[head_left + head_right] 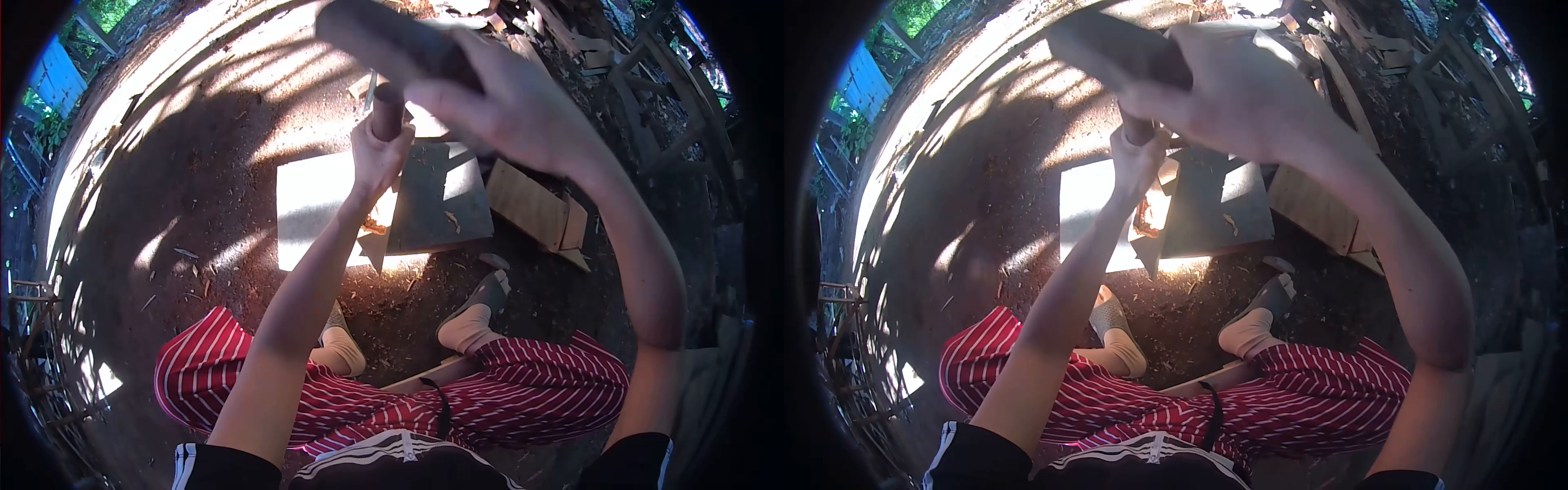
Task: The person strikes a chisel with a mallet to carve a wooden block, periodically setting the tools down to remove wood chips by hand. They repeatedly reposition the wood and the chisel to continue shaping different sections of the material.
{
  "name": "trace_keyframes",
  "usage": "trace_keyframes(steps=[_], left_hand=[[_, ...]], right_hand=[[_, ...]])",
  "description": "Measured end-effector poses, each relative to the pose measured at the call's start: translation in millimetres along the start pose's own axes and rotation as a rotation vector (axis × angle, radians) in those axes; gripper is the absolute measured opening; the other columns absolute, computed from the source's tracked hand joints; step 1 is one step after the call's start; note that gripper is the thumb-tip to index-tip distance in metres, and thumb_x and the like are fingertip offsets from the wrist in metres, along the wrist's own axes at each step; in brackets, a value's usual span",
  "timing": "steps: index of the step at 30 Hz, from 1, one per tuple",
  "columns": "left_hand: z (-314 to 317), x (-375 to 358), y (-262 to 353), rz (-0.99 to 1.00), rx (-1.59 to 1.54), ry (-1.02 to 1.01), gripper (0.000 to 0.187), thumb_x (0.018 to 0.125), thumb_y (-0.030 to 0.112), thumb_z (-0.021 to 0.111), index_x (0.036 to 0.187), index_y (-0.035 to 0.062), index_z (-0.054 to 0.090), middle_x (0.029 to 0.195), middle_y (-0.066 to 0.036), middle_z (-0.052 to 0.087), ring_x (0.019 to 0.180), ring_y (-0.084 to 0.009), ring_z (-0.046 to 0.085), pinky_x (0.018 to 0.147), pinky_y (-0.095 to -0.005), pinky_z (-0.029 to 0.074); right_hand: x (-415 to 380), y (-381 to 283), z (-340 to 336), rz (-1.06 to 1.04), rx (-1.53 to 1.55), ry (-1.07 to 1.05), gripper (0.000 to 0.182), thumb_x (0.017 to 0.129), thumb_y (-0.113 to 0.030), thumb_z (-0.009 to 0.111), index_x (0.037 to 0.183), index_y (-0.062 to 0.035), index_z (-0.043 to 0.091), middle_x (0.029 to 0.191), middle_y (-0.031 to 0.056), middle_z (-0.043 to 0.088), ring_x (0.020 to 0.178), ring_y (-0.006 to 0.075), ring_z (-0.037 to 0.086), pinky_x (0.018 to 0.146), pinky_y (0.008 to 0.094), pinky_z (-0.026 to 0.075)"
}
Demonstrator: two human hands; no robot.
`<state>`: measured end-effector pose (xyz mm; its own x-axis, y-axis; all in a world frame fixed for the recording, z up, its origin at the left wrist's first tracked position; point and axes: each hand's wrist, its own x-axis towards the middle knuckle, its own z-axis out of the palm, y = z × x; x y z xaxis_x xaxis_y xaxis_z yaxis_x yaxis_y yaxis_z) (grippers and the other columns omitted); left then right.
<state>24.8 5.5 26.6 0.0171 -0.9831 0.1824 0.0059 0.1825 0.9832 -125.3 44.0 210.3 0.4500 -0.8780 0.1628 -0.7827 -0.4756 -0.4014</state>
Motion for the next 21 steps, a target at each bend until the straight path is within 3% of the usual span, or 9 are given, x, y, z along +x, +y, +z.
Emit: trace_keyframes(steps=[1, 2, 4, 6, 10, 12, 14, 16, 21], left_hand=[[0, 2, -2, 0.0, -0.016, 0.002, 0.015, 0.074, 0.011, 0.062, 0.081, -0.0024, 0.06, 0.063, -0.003, 0.057, 0.056, -0.0078, 0.052, 0.053, -0.0258, 0.043], [1, 0, -2, -0.005, -0.02, 0.01, 0.015, 0.074, 0.011, 0.062, 0.081, -0.0024, 0.06, 0.063, -0.003, 0.057, 0.056, -0.0078, 0.052, 0.053, -0.0258, 0.043], [0, 1, 3, 0.01, -0.009, 0.019, 0.014, 0.075, 0.01, 0.062, 0.081, -0.0022, 0.06, 0.063, -0.002, 0.057, 0.057, -0.0078, 0.052, 0.054, -0.026, 0.043], [0, 4, -3, 0.056, -0.018, -0.019, 0.014, 0.074, 0.01, 0.062, 0.081, -0.0019, 0.06, 0.064, -0.002, 0.058, 0.058, -0.0081, 0.053, 0.055, -0.0265, 0.044], [5, 14, -14, 0.039, -0.045, -0.018, 0.013, 0.074, 0.009, 0.062, 0.078, -0.002, 0.059, 0.065, -0.003, 0.058, 0.06, -0.0089, 0.054, 0.058, -0.0263, 0.045], [6, 13, -13, 0.01, -0.011, -0.003, 0.013, 0.074, 0.009, 0.061, 0.079, -0.0022, 0.059, 0.065, -0.003, 0.058, 0.06, -0.0093, 0.054, 0.058, -0.0264, 0.046], [4, 8, -6, -0.012, 0.01, -0.01, 0.013, 0.073, 0.009, 0.061, 0.079, -0.0022, 0.058, 0.065, -0.003, 0.057, 0.06, -0.0092, 0.054, 0.057, -0.0272, 0.045], [9, 5, 2, 0.182, -0.104, 0.0, 0.013, 0.073, 0.009, 0.061, 0.078, -0.0015, 0.057, 0.063, -0.003, 0.057, 0.058, -0.0093, 0.053, 0.055, -0.0276, 0.045], [13, 15, -20, 0.019, -0.101, -0.012, 0.012, 0.071, 0.009, 0.061, 0.074, -0.0006, 0.055, 0.06, -0.004, 0.055, 0.053, -0.0096, 0.051, 0.051, -0.0281, 0.043]], right_hand=[[0, 0, -2, -0.062, 0.178, 0.139, 0.047, 0.088, -0.039, 0.059, 0.111, 0.0013, 0.057, 0.081, 0.0071, 0.064, 0.074, 0.0164, 0.062, 0.07, 0.0303, 0.049], [3, -4, -6, -0.305, 0.266, 0.26, 0.044, 0.09, -0.036, 0.058, 0.112, 0.0022, 0.057, 0.085, 0.0074, 0.065, 0.076, 0.0167, 0.063, 0.071, 0.0306, 0.049], [-4, -10, 9, -0.093, 0.377, 0.229, 0.066, 0.083, -0.054, 0.056, 0.108, 0.0072, 0.055, 0.085, 0.0162, 0.067, 0.076, 0.0235, 0.068, 0.07, 0.0354, 0.054], [-7, 0, 39, 0.036, -0.355, 0.067, 0.067, 0.083, -0.056, 0.056, 0.107, 0.0071, 0.056, 0.089, 0.0177, 0.067, 0.078, 0.025, 0.068, 0.074, 0.0353, 0.054], [2, -9, -10, 0.062, -0.011, -0.005, 0.062, 0.081, -0.058, 0.058, 0.106, -0.001, 0.06, 0.087, 0.0161, 0.067, 0.08, 0.0249, 0.068, 0.07, 0.0352, 0.052], [12, 4, -9, -0.249, 0.261, 0.311, 0.058, 0.08, -0.06, 0.059, 0.095, -0.0034, 0.063, 0.08, 0.0105, 0.067, 0.074, 0.0197, 0.066, 0.064, 0.0345, 0.051], [4, -1, 7, -0.119, 0.37, 0.348, 0.064, 0.08, -0.06, 0.058, 0.106, -0.001, 0.059, 0.079, 0.0106, 0.065, 0.073, 0.0198, 0.065, 0.064, 0.0352, 0.05], [-8, 19, 54, 0.05, -0.404, 0.203, 0.071, 0.08, -0.06, 0.058, 0.114, 0.0018, 0.054, 0.077, 0.0101, 0.064, 0.072, 0.0183, 0.064, 0.063, 0.0335, 0.049], [1, 17, 0, -0.024, 0.196, 0.166, 0.071, 0.079, -0.06, 0.059, 0.112, 0.0035, 0.057, 0.078, 0.0125, 0.063, 0.071, 0.0195, 0.064, 0.065, 0.0321, 0.049]])
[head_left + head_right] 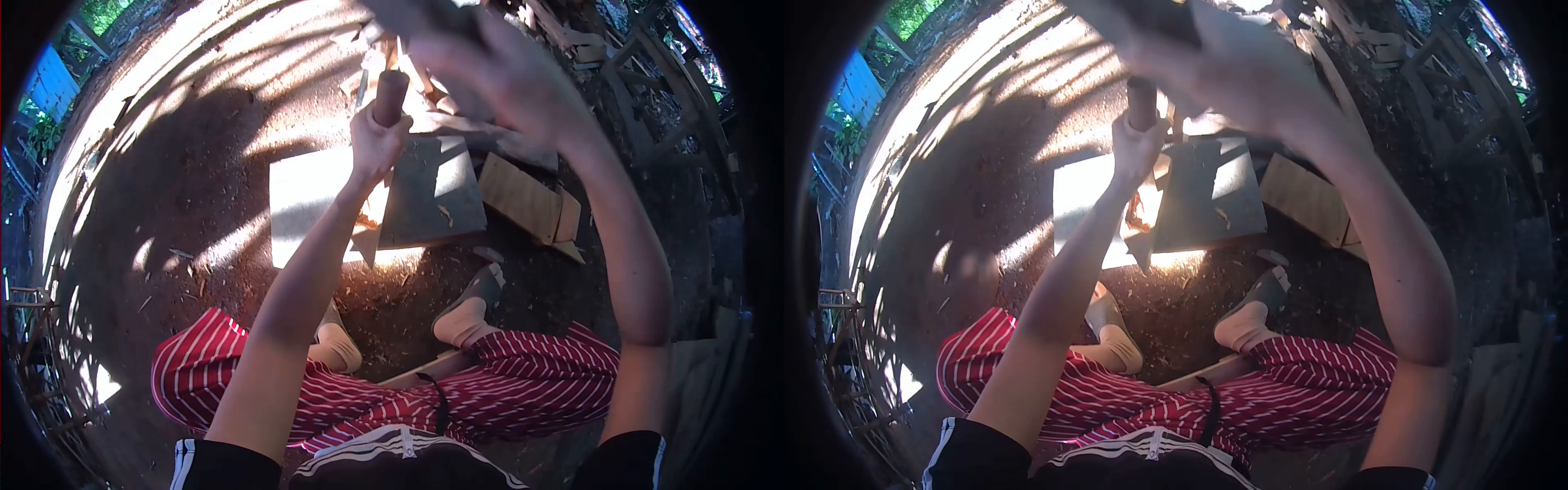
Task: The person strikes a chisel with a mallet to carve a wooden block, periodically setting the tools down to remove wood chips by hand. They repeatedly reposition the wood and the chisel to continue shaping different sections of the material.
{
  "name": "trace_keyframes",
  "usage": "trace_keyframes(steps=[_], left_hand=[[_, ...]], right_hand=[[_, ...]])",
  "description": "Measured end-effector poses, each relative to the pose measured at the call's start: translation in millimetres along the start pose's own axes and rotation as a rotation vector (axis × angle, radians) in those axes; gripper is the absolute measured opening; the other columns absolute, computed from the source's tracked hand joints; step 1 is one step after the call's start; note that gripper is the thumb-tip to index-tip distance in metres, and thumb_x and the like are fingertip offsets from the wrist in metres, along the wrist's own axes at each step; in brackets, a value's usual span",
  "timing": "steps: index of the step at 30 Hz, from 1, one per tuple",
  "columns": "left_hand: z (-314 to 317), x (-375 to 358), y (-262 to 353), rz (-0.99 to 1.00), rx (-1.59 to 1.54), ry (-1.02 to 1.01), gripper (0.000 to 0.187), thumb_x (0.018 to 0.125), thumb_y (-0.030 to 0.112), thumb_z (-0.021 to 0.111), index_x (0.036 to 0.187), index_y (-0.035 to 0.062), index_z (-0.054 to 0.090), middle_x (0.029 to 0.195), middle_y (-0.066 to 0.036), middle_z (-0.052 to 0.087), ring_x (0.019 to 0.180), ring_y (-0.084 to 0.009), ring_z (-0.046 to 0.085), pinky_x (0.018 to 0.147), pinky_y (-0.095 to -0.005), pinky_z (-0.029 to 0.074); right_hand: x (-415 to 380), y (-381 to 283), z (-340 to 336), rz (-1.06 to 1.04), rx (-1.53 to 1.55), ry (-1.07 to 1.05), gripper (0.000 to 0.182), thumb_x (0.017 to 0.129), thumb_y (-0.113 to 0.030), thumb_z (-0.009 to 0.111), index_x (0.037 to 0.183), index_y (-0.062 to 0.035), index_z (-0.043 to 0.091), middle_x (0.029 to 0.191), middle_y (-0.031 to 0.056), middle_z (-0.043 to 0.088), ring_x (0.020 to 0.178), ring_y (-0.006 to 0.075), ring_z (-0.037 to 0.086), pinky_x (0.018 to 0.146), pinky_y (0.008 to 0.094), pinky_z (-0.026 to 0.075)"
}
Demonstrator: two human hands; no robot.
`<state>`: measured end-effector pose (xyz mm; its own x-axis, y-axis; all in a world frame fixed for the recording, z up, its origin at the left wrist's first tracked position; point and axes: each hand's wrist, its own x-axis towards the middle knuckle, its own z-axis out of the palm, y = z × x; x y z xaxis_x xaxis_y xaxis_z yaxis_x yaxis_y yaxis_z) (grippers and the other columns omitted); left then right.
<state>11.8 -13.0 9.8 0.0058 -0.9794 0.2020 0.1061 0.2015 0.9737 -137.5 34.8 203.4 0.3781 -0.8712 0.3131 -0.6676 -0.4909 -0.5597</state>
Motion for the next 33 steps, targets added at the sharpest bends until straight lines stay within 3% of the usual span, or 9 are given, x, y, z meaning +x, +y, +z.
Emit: trace_keyframes(steps=[4, 6, 10, 14, 15, 19, 22, 27, 33], left_hand=[[-1, -9, 21, 0.023, 0.119, 0.022, 0.012, 0.071, 0.009, 0.061, 0.074, -0.0005, 0.055, 0.06, -0.003, 0.055, 0.054, -0.0093, 0.05, 0.052, -0.0268, 0.042], [2, -10, 19, 0.135, 0.042, 0.008, 0.012, 0.071, 0.009, 0.061, 0.075, -0.001, 0.056, 0.061, -0.003, 0.055, 0.055, -0.0093, 0.05, 0.052, -0.0265, 0.043], [1, -3, 1, 0.007, 0.022, -0.006, 0.013, 0.072, 0.009, 0.061, 0.077, -0.0016, 0.056, 0.062, -0.003, 0.056, 0.056, -0.0091, 0.052, 0.054, -0.0262, 0.044], [-1, -12, 19, 0.021, 0.171, 0.001, 0.012, 0.071, 0.008, 0.061, 0.077, -0.0013, 0.056, 0.062, -0.003, 0.056, 0.056, -0.0098, 0.052, 0.054, -0.0272, 0.044], [1, -14, 19, 0.07, 0.124, 0.004, 0.012, 0.071, 0.008, 0.061, 0.077, -0.001, 0.056, 0.062, -0.003, 0.056, 0.056, -0.0097, 0.052, 0.054, -0.0273, 0.044], [6, -6, 6, 0.065, 0.099, -0.047, 0.011, 0.071, 0.008, 0.06, 0.076, -0.0003, 0.055, 0.063, -0.003, 0.055, 0.056, -0.0093, 0.051, 0.053, -0.0271, 0.042], [5, -9, 8, -0.021, 0.061, -0.028, 0.011, 0.072, 0.008, 0.061, 0.074, -0.0002, 0.054, 0.062, -0.002, 0.053, 0.055, -0.0089, 0.049, 0.052, -0.0261, 0.041], [4, -7, 7, 0.141, 0.211, -0.006, 0.011, 0.072, 0.008, 0.062, 0.076, -0.0009, 0.056, 0.063, -0.002, 0.055, 0.058, -0.0093, 0.051, 0.054, -0.0258, 0.043], [-1, -11, 11, -0.01, 0.183, -0.047, 0.016, 0.072, 0.009, 0.064, 0.084, -0.0013, 0.059, 0.069, -0.004, 0.059, 0.062, -0.0098, 0.054, 0.058, -0.0255, 0.045]], right_hand=[[-2, 8, 19, -0.121, 0.019, 0.279, 0.073, 0.075, -0.059, 0.061, 0.115, 0.0019, 0.057, 0.094, 0.0158, 0.065, 0.082, 0.0225, 0.065, 0.07, 0.0323, 0.05], [-16, 16, 51, 0.056, -0.439, 0.115, 0.079, 0.075, -0.064, 0.055, 0.12, 0.0012, 0.052, 0.081, 0.0135, 0.066, 0.076, 0.0227, 0.067, 0.068, 0.0346, 0.051], [0, -7, -1, 0.185, -0.036, -0.169, 0.051, 0.086, -0.044, 0.059, 0.109, 0.0014, 0.057, 0.094, 0.0144, 0.065, 0.085, 0.0204, 0.064, 0.076, 0.0318, 0.049], [-1, 8, 5, -0.201, 0.0, 0.202, 0.037, 0.091, -0.036, 0.055, 0.102, -0.0009, 0.06, 0.09, 0.0115, 0.067, 0.086, 0.0194, 0.067, 0.072, 0.0323, 0.051], [-12, -8, 18, 0.185, -0.125, -0.001, 0.045, 0.088, -0.042, 0.057, 0.104, 0.0002, 0.059, 0.098, 0.0166, 0.066, 0.093, 0.023, 0.066, 0.076, 0.0332, 0.051], [-11, 24, 18, -0.029, -0.531, -0.005, 0.07, 0.083, -0.062, 0.05, 0.114, 0.0006, 0.055, 0.077, 0.0114, 0.068, 0.076, 0.0243, 0.07, 0.067, 0.0374, 0.055], [-5, 13, -18, -0.185, -0.028, -0.036, 0.058, 0.087, -0.056, 0.05, 0.098, 0.0002, 0.06, 0.069, 0.0083, 0.065, 0.069, 0.0172, 0.069, 0.062, 0.0332, 0.056], [-19, -1, 26, 0.142, -0.525, -0.177, 0.09, 0.082, -0.06, 0.055, 0.139, 0.0057, 0.031, 0.084, 0.0161, 0.069, 0.089, 0.0304, 0.068, 0.083, 0.0423, 0.052], [-18, 4, 12, -0.215, 0.038, 0.354, 0.059, 0.084, -0.059, 0.056, 0.095, -0.0013, 0.063, 0.062, 0.0042, 0.061, 0.058, 0.0165, 0.062, 0.056, 0.0327, 0.049]])
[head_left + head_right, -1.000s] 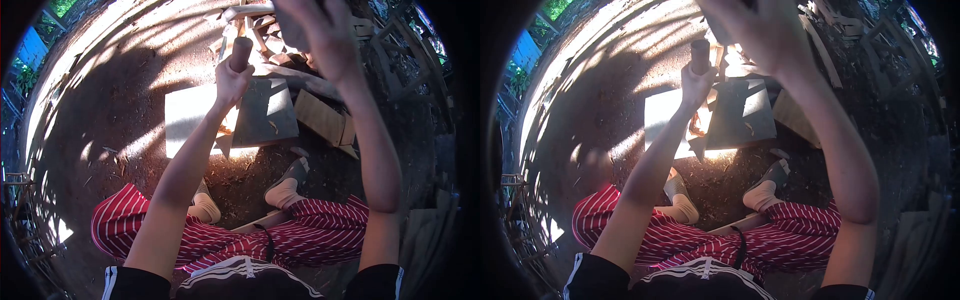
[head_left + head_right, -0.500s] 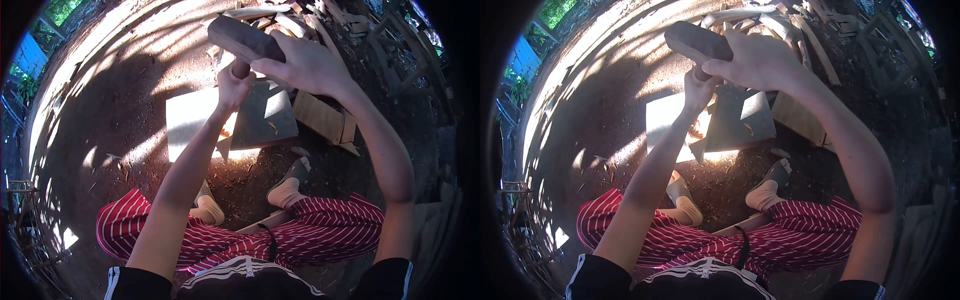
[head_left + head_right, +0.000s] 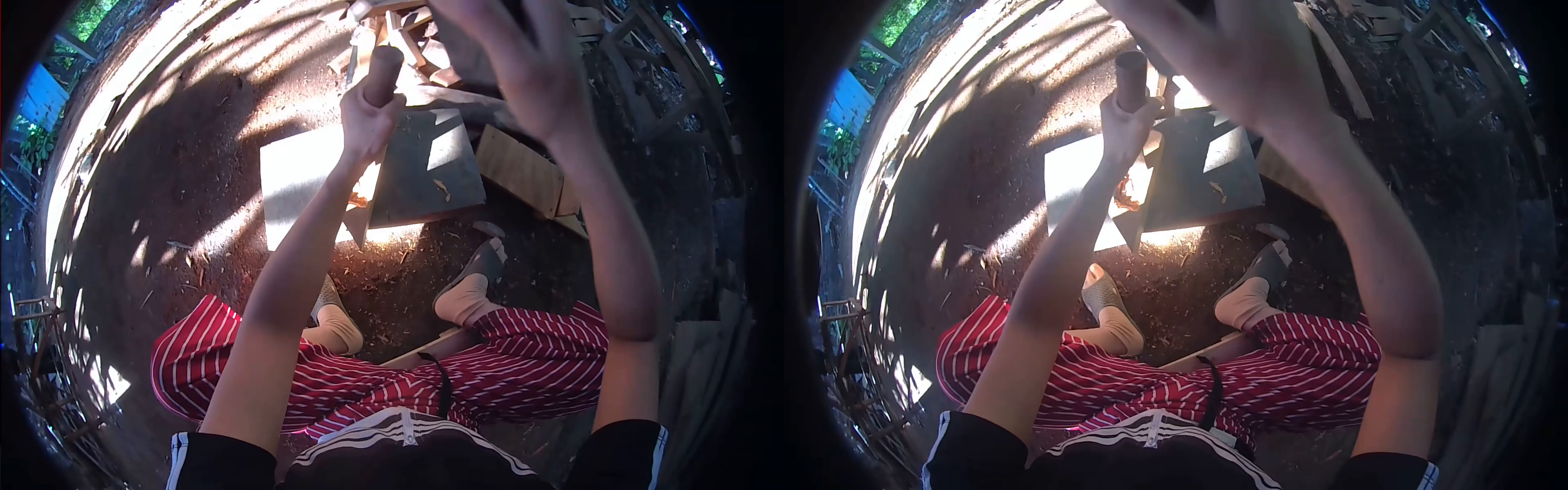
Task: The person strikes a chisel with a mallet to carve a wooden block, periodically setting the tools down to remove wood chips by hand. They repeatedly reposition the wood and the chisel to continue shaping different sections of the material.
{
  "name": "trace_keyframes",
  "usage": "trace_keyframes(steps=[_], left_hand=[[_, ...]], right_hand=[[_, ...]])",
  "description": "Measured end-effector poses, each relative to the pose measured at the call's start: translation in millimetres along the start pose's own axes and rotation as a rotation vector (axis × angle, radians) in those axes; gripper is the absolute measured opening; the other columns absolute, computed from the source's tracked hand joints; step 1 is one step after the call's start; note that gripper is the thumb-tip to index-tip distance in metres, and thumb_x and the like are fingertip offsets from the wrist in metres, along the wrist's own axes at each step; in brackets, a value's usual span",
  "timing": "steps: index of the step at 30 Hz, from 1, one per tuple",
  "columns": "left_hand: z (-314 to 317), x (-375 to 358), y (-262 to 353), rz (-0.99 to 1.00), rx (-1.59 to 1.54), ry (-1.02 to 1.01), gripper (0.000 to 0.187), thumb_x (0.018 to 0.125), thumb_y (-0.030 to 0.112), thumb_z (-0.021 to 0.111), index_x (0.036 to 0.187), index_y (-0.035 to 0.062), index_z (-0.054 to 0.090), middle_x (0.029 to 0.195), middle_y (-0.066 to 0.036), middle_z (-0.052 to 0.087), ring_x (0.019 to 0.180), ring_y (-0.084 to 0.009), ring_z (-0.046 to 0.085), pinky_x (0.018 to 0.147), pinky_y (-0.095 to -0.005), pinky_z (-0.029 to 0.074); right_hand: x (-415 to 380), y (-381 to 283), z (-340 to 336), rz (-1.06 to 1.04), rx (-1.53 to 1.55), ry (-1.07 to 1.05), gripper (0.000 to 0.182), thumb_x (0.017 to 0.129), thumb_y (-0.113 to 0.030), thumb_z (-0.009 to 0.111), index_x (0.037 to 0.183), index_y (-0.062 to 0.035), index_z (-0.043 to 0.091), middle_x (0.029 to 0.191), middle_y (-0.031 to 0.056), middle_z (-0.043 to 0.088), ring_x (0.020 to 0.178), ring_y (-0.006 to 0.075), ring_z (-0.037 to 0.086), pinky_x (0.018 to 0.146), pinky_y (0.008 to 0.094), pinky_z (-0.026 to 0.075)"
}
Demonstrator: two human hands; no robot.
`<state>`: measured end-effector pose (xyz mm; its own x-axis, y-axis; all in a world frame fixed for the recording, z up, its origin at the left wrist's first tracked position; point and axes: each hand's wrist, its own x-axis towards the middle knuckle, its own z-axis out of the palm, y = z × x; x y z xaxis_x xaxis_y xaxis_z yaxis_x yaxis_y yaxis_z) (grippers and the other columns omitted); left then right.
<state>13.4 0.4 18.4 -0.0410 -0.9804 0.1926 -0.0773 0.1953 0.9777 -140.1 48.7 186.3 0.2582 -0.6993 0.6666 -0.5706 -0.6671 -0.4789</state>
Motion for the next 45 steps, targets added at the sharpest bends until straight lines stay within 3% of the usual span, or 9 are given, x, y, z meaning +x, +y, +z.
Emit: trace_keyframes(steps=[2, 10, 14, 18, 24, 27, 31, 37, 45], left_hand=[[7, -10, 16, 0.183, -0.272, 0.021, 0.016, 0.071, 0.009, 0.065, 0.082, -0.0012, 0.059, 0.067, -0.004, 0.059, 0.062, -0.0098, 0.054, 0.059, -0.0257, 0.045], [2, -5, 7, 0.03, 0.006, 0.002, 0.013, 0.07, 0.009, 0.062, 0.076, -0.0012, 0.055, 0.066, -0.003, 0.057, 0.06, -0.0093, 0.051, 0.057, -0.0263, 0.043], [9, -4, 19, 0.123, -0.139, -0.038, 0.017, 0.07, 0.012, 0.066, 0.078, -0.0019, 0.058, 0.072, -0.004, 0.06, 0.062, -0.0099, 0.055, 0.06, -0.026, 0.046], [8, -4, -2, 0.055, 0.002, -0.019, 0.016, 0.069, 0.011, 0.064, 0.074, -0.0008, 0.054, 0.061, -0.003, 0.054, 0.056, -0.0092, 0.049, 0.053, -0.0276, 0.041], [8, -7, 7, 0.258, -0.006, -0.001, 0.015, 0.073, 0.009, 0.064, 0.082, -0.0031, 0.062, 0.068, -0.005, 0.062, 0.063, -0.0098, 0.058, 0.059, -0.0253, 0.046], [1, -10, -6, 0.019, -0.072, 0.033, 0.01, 0.072, 0.008, 0.064, 0.075, -0.002, 0.06, 0.065, -0.004, 0.06, 0.058, -0.0089, 0.055, 0.057, -0.0248, 0.044], [-13, -9, -18, 0.124, -0.053, 0.094, 0.011, 0.075, 0.008, 0.063, 0.076, 0.0031, 0.054, 0.063, 0.0, 0.053, 0.052, -0.0071, 0.048, 0.047, -0.0241, 0.037], [-21, -33, -8, 0.142, -0.03, 0.118, 0.016, 0.081, 0.01, 0.063, 0.087, 0.0021, 0.051, 0.071, -0.004, 0.055, 0.057, -0.0088, 0.051, 0.054, -0.0237, 0.042], [-22, -67, -8, 0.156, -0.271, 0.457, 0.018, 0.083, 0.01, 0.066, 0.083, 0.005, 0.049, 0.064, -0.001, 0.05, 0.052, -0.0079, 0.049, 0.049, -0.0241, 0.043]], right_hand=[[-33, 7, 24, 0.155, -0.568, -0.3, 0.069, 0.081, -0.061, 0.058, 0.107, 0.0027, 0.057, 0.07, 0.0077, 0.065, 0.066, 0.0207, 0.065, 0.063, 0.0376, 0.05], [-14, 17, 4, 0.124, 0.062, 0.045, 0.054, 0.085, -0.051, 0.058, 0.103, -0.0006, 0.061, 0.073, 0.0113, 0.064, 0.067, 0.0186, 0.065, 0.062, 0.0289, 0.051], [-19, 15, 6, 0.123, -0.537, -0.33, 0.062, 0.088, -0.054, 0.049, 0.106, 0.0035, 0.06, 0.08, 0.012, 0.069, 0.065, 0.0177, 0.067, 0.057, 0.0279, 0.054], [-12, 8, -9, -0.049, 0.128, -0.406, 0.056, 0.091, -0.052, 0.049, 0.096, 0.0018, 0.064, 0.07, 0.0099, 0.067, 0.067, 0.0175, 0.068, 0.054, 0.0259, 0.054], [-28, 10, -4, 0.198, -0.494, -0.356, 0.08, 0.079, -0.065, 0.054, 0.124, 0.001, 0.053, 0.084, 0.0141, 0.068, 0.083, 0.0249, 0.069, 0.071, 0.0421, 0.056], [-19, 39, -14, -0.127, -0.078, -0.358, 0.04, 0.091, -0.033, 0.058, 0.115, -0.0018, 0.057, 0.072, 0.0093, 0.063, 0.07, 0.0157, 0.065, 0.059, 0.0258, 0.051], [-27, -9, 9, 0.436, -0.336, -0.619, 0.077, 0.081, -0.064, 0.052, 0.125, -0.0005, 0.05, 0.094, 0.0159, 0.068, 0.089, 0.0321, 0.067, 0.076, 0.0438, 0.053], [-55, 38, 36, 0.393, 0.138, -0.184, 0.079, 0.078, -0.056, 0.058, 0.12, 0.0106, 0.048, 0.093, 0.0222, 0.066, 0.089, 0.0307, 0.066, 0.082, 0.0386, 0.049], [-133, 89, 121, 0.814, -0.166, -0.643, 0.078, 0.079, -0.062, 0.057, 0.123, 0.0011, 0.047, 0.075, 0.0157, 0.066, 0.073, 0.026, 0.068, 0.064, 0.0352, 0.052]])
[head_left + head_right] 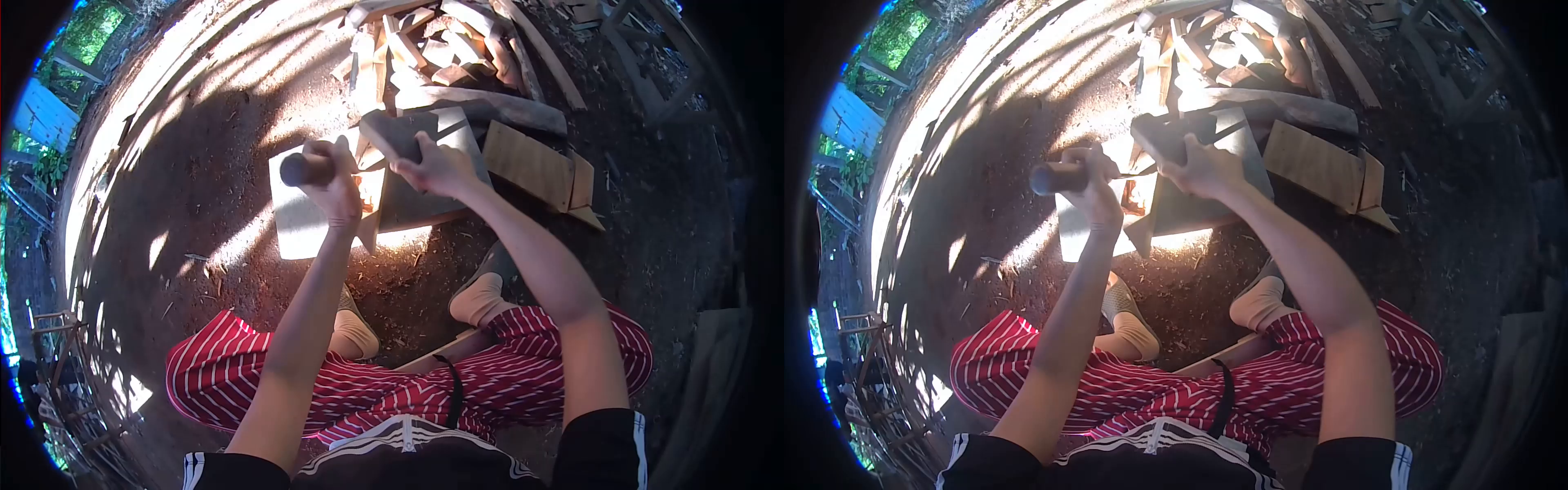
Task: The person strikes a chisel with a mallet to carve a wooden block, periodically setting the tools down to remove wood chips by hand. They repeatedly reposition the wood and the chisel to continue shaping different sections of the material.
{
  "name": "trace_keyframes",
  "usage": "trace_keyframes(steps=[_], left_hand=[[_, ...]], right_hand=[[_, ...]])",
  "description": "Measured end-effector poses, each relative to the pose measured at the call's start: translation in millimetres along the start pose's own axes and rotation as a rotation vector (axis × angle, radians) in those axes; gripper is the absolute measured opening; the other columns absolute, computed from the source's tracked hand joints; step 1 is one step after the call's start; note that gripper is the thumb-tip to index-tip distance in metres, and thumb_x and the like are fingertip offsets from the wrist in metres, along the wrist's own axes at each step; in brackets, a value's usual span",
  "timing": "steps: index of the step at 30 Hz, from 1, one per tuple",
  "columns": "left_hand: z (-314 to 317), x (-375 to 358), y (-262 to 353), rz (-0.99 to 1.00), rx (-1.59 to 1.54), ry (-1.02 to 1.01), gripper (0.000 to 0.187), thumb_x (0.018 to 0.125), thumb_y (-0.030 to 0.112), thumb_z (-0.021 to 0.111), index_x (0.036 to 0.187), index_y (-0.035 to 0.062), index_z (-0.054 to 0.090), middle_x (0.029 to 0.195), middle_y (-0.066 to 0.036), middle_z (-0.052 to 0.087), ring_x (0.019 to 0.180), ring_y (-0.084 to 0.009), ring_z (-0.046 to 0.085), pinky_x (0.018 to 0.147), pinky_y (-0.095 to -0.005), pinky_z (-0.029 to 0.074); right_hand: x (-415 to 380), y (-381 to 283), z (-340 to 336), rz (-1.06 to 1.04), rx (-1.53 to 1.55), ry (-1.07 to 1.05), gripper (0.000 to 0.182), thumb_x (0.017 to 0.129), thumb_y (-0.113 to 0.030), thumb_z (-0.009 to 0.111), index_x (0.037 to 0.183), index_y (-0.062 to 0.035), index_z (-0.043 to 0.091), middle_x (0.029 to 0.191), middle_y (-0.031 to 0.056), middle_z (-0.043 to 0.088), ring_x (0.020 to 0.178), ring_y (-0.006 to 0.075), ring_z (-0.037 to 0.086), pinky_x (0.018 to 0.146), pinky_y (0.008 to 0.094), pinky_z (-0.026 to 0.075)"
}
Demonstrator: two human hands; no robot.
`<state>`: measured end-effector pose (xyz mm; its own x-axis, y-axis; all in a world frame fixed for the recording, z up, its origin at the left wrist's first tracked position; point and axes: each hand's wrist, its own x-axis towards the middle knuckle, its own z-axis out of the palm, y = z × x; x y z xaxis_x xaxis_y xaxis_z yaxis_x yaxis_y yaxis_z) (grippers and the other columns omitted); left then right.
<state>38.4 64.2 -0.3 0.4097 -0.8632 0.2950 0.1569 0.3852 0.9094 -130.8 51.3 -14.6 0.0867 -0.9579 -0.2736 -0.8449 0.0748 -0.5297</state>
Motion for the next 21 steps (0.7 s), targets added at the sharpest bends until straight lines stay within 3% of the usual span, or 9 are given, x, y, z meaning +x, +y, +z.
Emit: trace_keyframes(steps=[2, 5, 8, 21], left_hand=[[1, 14, 7, -0.081, -0.12, 0.116, 0.019, 0.081, 0.009, 0.066, 0.084, 0.0044, 0.048, 0.054, -0.002, 0.048, 0.04, -0.0085, 0.044, 0.036, -0.0236, 0.036], [-2, 28, 19, -0.035, -0.141, 0.055, 0.017, 0.078, 0.007, 0.065, 0.082, 0.0045, 0.049, 0.052, -0.001, 0.048, 0.037, -0.0072, 0.041, 0.035, -0.0217, 0.035], [7, 35, 20, -0.011, -0.109, 0.037, 0.016, 0.078, 0.001, 0.062, 0.079, 0.005, 0.046, 0.051, 0.0, 0.042, 0.039, -0.0064, 0.035, 0.036, -0.0245, 0.026], [27, 38, -11, -0.019, -0.053, -0.099, 0.014, 0.078, -0.003, 0.062, 0.079, 0.0027, 0.05, 0.052, -0.001, 0.045, 0.038, -0.0069, 0.039, 0.036, -0.0237, 0.028]], right_hand=[[5, 10, 23, -0.154, -0.285, 0.062, 0.074, 0.079, -0.056, 0.059, 0.122, 0.0016, 0.045, 0.082, 0.021, 0.067, 0.077, 0.0347, 0.068, 0.069, 0.0429, 0.053], [0, 6, 20, -0.108, -0.141, -0.009, 0.062, 0.078, -0.052, 0.057, 0.111, -0.0002, 0.048, 0.087, 0.022, 0.067, 0.085, 0.0363, 0.066, 0.077, 0.0451, 0.051], [3, 12, 25, -0.162, -0.162, 0.033, 0.064, 0.078, -0.05, 0.06, 0.114, 0.0011, 0.048, 0.08, 0.0211, 0.067, 0.077, 0.037, 0.067, 0.072, 0.0463, 0.052], [0, 16, 31, -0.171, -0.131, 0.075, 0.067, 0.079, -0.052, 0.061, 0.117, 0.0005, 0.045, 0.074, 0.0208, 0.066, 0.069, 0.0386, 0.067, 0.064, 0.0463, 0.053]])
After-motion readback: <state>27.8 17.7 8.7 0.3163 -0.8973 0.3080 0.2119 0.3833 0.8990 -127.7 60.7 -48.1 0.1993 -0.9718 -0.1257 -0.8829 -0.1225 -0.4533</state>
